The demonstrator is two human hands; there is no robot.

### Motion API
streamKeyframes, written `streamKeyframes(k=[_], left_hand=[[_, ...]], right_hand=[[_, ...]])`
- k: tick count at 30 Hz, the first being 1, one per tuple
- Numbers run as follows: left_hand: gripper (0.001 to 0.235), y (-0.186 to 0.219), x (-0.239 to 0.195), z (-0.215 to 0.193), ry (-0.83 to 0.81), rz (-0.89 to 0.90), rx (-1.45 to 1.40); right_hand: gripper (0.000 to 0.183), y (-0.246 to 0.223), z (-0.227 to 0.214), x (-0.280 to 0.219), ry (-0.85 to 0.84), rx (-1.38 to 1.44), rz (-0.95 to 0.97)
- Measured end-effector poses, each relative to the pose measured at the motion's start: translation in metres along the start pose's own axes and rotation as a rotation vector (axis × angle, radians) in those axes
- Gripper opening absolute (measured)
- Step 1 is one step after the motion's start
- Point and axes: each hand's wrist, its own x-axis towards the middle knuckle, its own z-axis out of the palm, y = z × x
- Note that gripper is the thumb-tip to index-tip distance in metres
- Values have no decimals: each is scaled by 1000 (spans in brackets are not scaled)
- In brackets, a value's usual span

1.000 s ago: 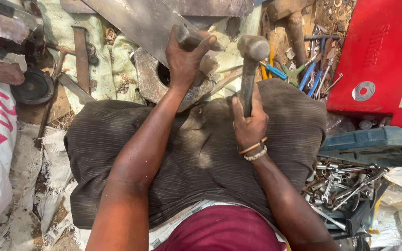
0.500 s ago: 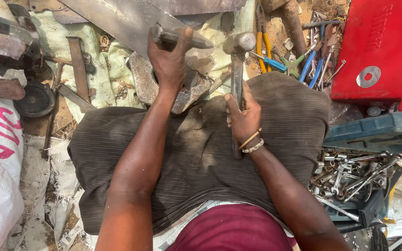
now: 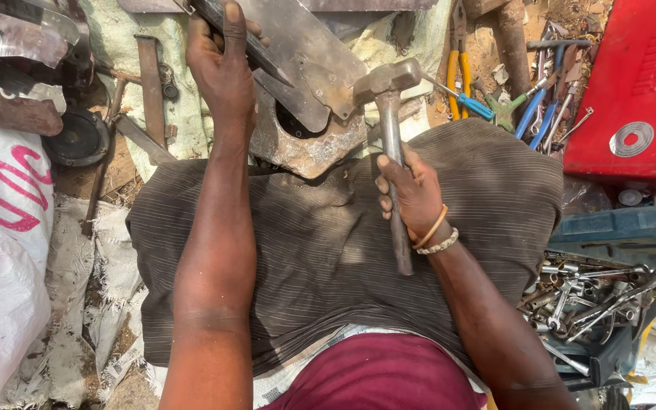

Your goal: The person hammers a metal blade-like object on an anvil to shape or flatten it. They repeatedly reposition the object and strike it with a hammer, then use pliers to adjust a small component on the blade.

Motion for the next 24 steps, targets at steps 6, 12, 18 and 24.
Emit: streamKeyframes(k=[6,12,18,24], left_hand=[[38,-37,16,-29,213,-119,355],[56,-73,26,-66,532,-324,527],[60,-77,36,-46,470,-519,313],[31,-53,39,-65,501,-597,94]], right_hand=[[48,3,5,4,23,-69,-40],[37,28,-10,-5,57,51,17],[31,32,-13,9,80,81,-3],[34,31,-7,8,94,106,-20]])
